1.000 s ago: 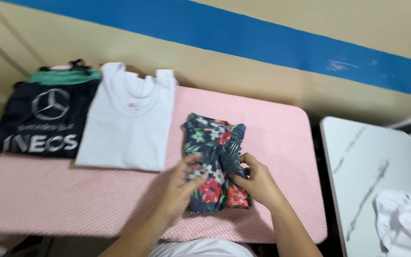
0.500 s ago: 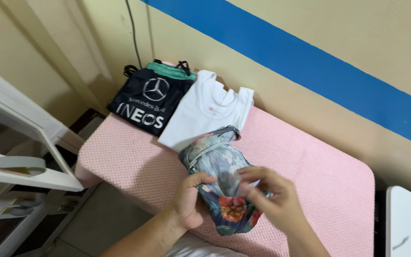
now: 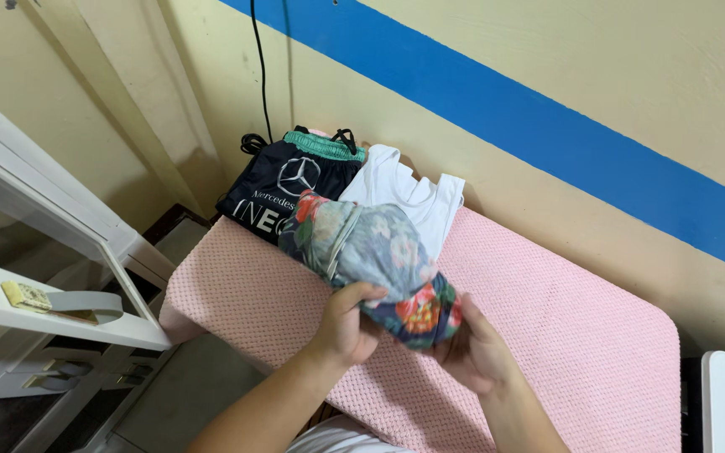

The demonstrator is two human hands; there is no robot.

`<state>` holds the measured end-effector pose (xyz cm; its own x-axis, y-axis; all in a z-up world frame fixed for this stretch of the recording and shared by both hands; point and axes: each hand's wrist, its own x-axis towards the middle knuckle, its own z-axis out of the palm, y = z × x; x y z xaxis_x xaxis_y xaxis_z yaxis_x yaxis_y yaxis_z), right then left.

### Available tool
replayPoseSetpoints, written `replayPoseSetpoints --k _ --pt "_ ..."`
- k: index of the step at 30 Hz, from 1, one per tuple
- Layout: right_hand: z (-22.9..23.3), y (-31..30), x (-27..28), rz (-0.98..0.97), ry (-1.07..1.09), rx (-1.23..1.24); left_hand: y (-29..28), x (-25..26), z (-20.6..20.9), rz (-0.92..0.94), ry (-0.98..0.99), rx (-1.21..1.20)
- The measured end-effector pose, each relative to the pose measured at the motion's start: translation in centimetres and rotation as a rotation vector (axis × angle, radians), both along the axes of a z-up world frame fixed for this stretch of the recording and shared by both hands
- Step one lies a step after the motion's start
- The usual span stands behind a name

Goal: The person folds several white tank tops and one floral-patterned top on a pink textured surface. They smooth each garment, fold the sides inward, then fold the bottom up to create a compact rectangle, stacking the finished items on the left.

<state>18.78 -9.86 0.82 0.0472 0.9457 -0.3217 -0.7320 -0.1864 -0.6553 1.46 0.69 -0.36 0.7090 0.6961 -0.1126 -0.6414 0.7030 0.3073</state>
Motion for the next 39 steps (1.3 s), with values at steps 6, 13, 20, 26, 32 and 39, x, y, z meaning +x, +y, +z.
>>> replayPoseSetpoints --k 6,13,20,26,32,39 --pt "4.0 5.4 1.5 -0.327 -0.273 0.096 4.7 2.2 2.3 0.111 -0.095 0.302" --pt "4.3 6.0 1.8 -0.259 -0.382 0.083 8.2 -2.9 2.2 0.169 0.026 0.198" --pt "6.4 7.7 3.1 -0.026 -0.522 0.213 7.4 -7.1 2.6 0.15 -0.003 0.014" --pt "11.1 13.9 8.4 0.25 -0.522 0.36 4.3 -7.4 3.2 0.159 0.14 0.111" --pt "5.0 19.1 11.7 0.204 -0.69 0.003 1.7 -2.6 -4.9 0.004 0.394 -0.031" --pt "-4.4 19.8 15.0 0.042 -0.798 -0.055 3.0 -1.8 -9.7 0.205 0.649 0.113"
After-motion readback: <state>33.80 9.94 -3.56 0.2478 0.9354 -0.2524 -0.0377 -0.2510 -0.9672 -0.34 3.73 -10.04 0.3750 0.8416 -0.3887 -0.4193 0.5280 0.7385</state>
